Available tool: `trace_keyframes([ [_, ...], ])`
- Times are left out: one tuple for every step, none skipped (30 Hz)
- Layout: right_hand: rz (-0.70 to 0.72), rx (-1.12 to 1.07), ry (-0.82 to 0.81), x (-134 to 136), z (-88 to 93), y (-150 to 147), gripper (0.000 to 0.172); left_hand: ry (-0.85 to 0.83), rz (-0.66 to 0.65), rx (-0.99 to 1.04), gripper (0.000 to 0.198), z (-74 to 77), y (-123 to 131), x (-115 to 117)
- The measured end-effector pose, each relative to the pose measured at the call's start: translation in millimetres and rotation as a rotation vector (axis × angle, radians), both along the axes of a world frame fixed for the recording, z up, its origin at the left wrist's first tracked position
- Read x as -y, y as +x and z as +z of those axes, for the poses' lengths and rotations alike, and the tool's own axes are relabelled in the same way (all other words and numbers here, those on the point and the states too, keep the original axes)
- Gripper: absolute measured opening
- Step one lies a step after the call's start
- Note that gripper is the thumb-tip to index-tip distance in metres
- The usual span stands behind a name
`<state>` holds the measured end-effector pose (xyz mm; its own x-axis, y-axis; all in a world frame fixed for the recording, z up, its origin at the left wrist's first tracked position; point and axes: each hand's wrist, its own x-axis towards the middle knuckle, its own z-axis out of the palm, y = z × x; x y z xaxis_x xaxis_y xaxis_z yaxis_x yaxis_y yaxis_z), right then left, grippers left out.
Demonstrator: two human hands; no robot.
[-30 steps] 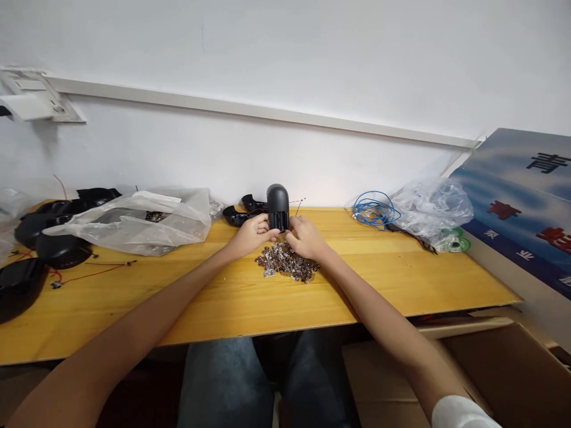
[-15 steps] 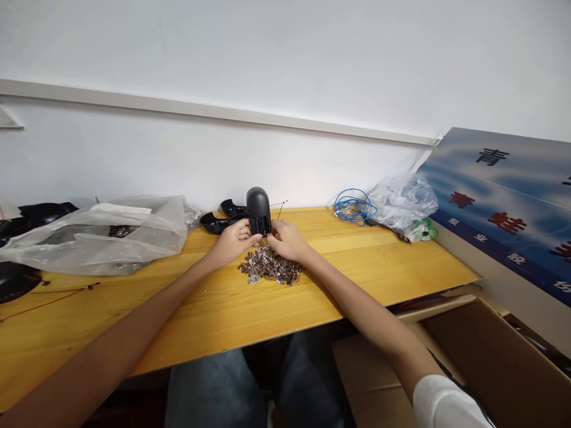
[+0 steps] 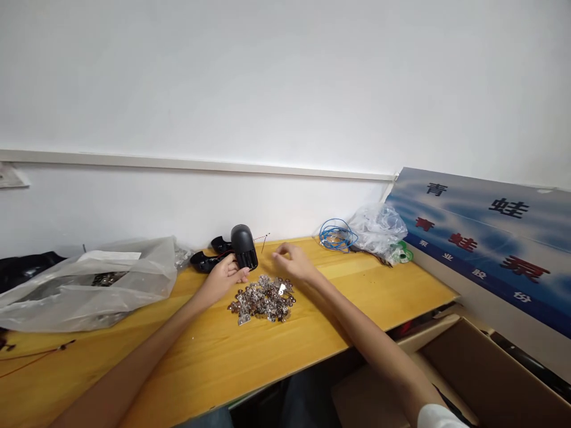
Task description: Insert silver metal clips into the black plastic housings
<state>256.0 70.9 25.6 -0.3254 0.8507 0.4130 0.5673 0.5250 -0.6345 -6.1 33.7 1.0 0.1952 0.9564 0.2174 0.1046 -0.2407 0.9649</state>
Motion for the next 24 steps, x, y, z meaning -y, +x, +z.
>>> trace_keyframes([
  [-0.074, -0.007, 0.021, -5, 3.6, 17, 0.025, -0.006, 0.009, 0.008, 0.065, -0.1, -1, -1],
  [-0.156, 0.010, 0.049, -10, 7.7, 37, 0.025, -0.010, 0.017, 0.016, 0.065, -0.5, -1, -2],
  [-0.241, 0.041, 0.072, -15, 12.3, 57, 0.026, -0.013, 0.022, 0.025, 0.065, -1.1, -1, -3],
  [-0.313, 0.084, 0.084, -20, 17.2, 78, 0.027, -0.017, 0.025, 0.033, 0.064, -1.8, -2, -4],
  [-0.371, 0.137, 0.089, -24, 22.2, 99, 0.028, -0.021, 0.023, 0.038, 0.064, -2.7, -1, -4],
  [-0.429, 0.204, 0.103, -27, 27.0, 120, 0.030, -0.025, 0.018, 0.040, 0.063, -3.7, -1, -5],
  [-0.509, 0.277, 0.144, -30, 31.2, 141, 0.032, -0.030, 0.011, 0.041, 0.063, -4.7, -1, -5],
  [-0.609, 0.360, 0.197, -33, 34.3, 162, 0.036, -0.036, 0.002, 0.041, 0.062, -5.6, 0, -5],
  [-0.722, 0.441, 0.241, -35, 36.1, 182, 0.045, -0.043, -0.007, 0.040, 0.061, -6.4, 0, -5],
  [-0.845, 0.500, 0.259, -36, 36.2, 202, 0.058, -0.048, -0.014, 0.042, 0.061, -7.0, 1, -5],
  [-0.948, 0.535, 0.247, -38, 34.5, 221, 0.070, -0.050, -0.017, 0.044, 0.061, -7.6, 2, -4],
  [-1.011, 0.558, 0.206, -39, 31.1, 238, 0.075, -0.049, -0.018, 0.045, 0.061, -8.1, 2, -4],
  [-1.040, 0.571, 0.138, -40, 26.2, 253, 0.075, -0.044, -0.016, 0.047, 0.060, -8.6, 3, -3],
  [-1.049, 0.580, 0.063, -41, 20.5, 264, 0.074, -0.039, -0.017, 0.047, 0.060, -9.2, 3, -2],
  [-1.041, 0.584, 0.036, -41, 14.5, 271, 0.072, -0.040, -0.026, 0.047, 0.058, -10.0, 3, -2],
  [-1.041, 0.572, 0.086, -41, 9.3, 273, 0.071, -0.044, -0.040, 0.052, 0.058, -10.8, 3, -2],
  [-1.027, 0.549, 0.186, -40, 5.4, 269, 0.071, -0.050, -0.052, 0.058, 0.057, -11.7, 3, -3],
  [-0.993, 0.515, 0.312, -37, 3.5, 258, 0.073, -0.054, -0.063, 0.067, 0.057, -12.6, 3, -3],
  [-0.930, 0.478, 0.435, -33, 3.6, 242, 0.074, -0.057, -0.070, 0.075, 0.058, -13.4, 2, -4],
  [-0.832, 0.449, 0.529, -27, 5.8, 219, 0.074, -0.058, -0.072, 0.083, 0.058, -14.3, 2, -5],
  [-0.721, 0.419, 0.597, -19, 9.6, 192, 0.073, -0.057, -0.071, 0.090, 0.057, -15.0, 2, -6],
  [-0.599, 0.397, 0.639, -8, 14.5, 161, 0.069, -0.057, -0.066, 0.094, 0.057, -15.6, 2, -6],
  [-0.485, 0.372, 0.670, 4, 20.0, 126, 0.066, -0.058, -0.062, 0.097, 0.057, -16.2, 2, -6],
  [-0.381, 0.336, 0.702, 17, 25.7, 90, 0.062, -0.058, -0.061, 0.101, 0.056, -16.6, 3, -6],
])
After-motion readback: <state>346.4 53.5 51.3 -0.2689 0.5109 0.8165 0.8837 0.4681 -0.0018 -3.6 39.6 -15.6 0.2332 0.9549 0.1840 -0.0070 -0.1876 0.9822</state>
